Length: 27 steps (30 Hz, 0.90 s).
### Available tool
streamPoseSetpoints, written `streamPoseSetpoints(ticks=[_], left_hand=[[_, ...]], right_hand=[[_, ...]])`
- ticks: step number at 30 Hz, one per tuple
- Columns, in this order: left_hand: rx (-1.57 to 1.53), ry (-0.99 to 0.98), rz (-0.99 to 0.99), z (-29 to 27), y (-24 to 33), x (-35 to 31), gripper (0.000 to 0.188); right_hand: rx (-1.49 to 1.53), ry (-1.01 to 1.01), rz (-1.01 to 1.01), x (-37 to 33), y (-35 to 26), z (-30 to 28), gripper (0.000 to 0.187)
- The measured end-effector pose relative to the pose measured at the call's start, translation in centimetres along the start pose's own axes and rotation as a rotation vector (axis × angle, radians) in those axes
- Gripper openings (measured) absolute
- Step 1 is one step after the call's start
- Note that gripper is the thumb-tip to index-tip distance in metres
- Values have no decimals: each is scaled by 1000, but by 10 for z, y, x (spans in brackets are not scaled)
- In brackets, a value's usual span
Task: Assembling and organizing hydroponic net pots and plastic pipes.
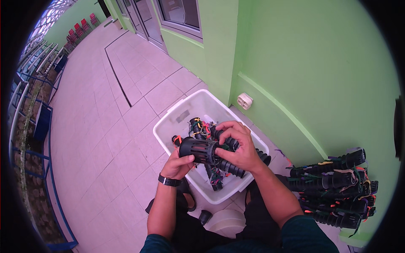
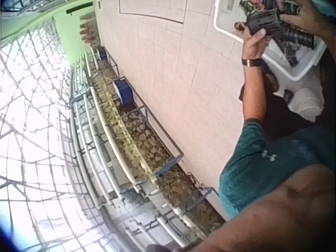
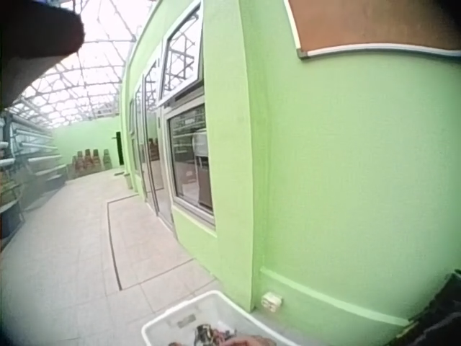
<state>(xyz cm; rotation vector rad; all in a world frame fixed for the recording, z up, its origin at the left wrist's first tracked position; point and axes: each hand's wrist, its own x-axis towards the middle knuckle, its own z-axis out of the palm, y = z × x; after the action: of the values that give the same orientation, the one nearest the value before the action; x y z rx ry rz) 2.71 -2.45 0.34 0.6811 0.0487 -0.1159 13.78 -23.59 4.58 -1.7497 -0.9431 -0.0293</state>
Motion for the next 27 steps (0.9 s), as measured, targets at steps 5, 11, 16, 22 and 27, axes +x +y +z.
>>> streamPoseSetpoints(ticks=[5, 11, 16, 22, 27], left_hand=[[102, 14, -40, -17, 0, -1, 55], [219, 86, -73, -19, 0, -2, 50], [129, 241, -111, -8, -4, 9, 34], [156, 352, -154, 3, -7, 15, 24], [148, 292, -55, -2, -1, 10, 28]], right_hand=[[-205, -30, -209, -10, -10, 4, 18], [-269, -226, -88, -14, -1, 8, 14], [177, -194, 55, -6, 3, -4, 10], [1017, -169, 382, -7, 11, -1, 17], [820, -53, 482, -4, 5, -4, 15]])
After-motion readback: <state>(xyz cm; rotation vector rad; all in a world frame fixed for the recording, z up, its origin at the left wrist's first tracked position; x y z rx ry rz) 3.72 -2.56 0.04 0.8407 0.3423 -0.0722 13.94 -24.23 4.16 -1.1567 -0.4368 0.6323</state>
